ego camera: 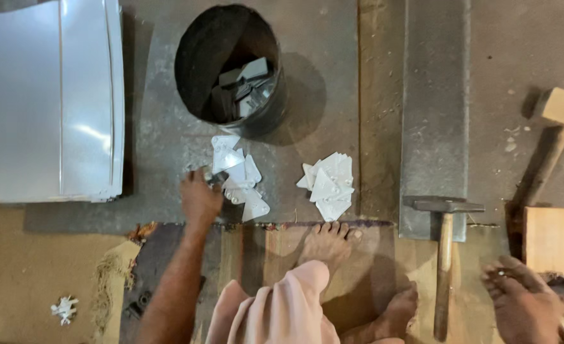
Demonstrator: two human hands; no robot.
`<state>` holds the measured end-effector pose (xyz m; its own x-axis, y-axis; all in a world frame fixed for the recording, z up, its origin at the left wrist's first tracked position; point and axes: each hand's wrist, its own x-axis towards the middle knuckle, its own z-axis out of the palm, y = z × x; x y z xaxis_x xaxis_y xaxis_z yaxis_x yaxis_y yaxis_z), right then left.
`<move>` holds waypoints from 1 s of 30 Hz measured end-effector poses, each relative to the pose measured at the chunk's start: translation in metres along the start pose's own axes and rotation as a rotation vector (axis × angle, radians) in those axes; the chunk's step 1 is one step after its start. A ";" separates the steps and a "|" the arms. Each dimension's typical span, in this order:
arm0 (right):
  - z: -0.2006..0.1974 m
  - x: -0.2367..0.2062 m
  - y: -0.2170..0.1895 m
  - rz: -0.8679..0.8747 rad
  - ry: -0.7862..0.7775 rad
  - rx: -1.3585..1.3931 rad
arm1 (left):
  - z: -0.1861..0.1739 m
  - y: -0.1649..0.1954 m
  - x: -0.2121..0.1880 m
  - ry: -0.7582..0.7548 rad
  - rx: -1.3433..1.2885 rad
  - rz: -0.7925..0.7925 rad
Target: The person sits on the floor and hammers triangular metal plates flat on a steel beam using a hammer, repositioning each plate to strike different spots. Flattened plates are stacked and placed into a nearby bucket.
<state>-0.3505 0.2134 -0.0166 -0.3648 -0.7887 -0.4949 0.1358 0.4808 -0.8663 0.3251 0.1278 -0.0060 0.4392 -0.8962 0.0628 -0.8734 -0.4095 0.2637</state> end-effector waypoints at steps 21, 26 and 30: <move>0.191 0.010 -0.149 -0.322 -0.165 -0.558 | -0.045 0.097 0.021 -0.823 -1.121 -0.215; 0.227 0.046 -0.143 -0.840 -0.328 -1.009 | 0.001 0.231 0.019 -1.022 -1.484 -0.354; 0.234 0.053 -0.140 -0.787 -0.365 -1.092 | 0.038 0.297 0.015 -1.074 -1.419 -0.276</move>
<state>-0.1734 0.0146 0.0624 0.2722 -0.9612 -0.0441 -0.8306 -0.2116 -0.5151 0.0645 -0.0141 0.0368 -0.2927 -0.7785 -0.5553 0.2741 -0.6246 0.7312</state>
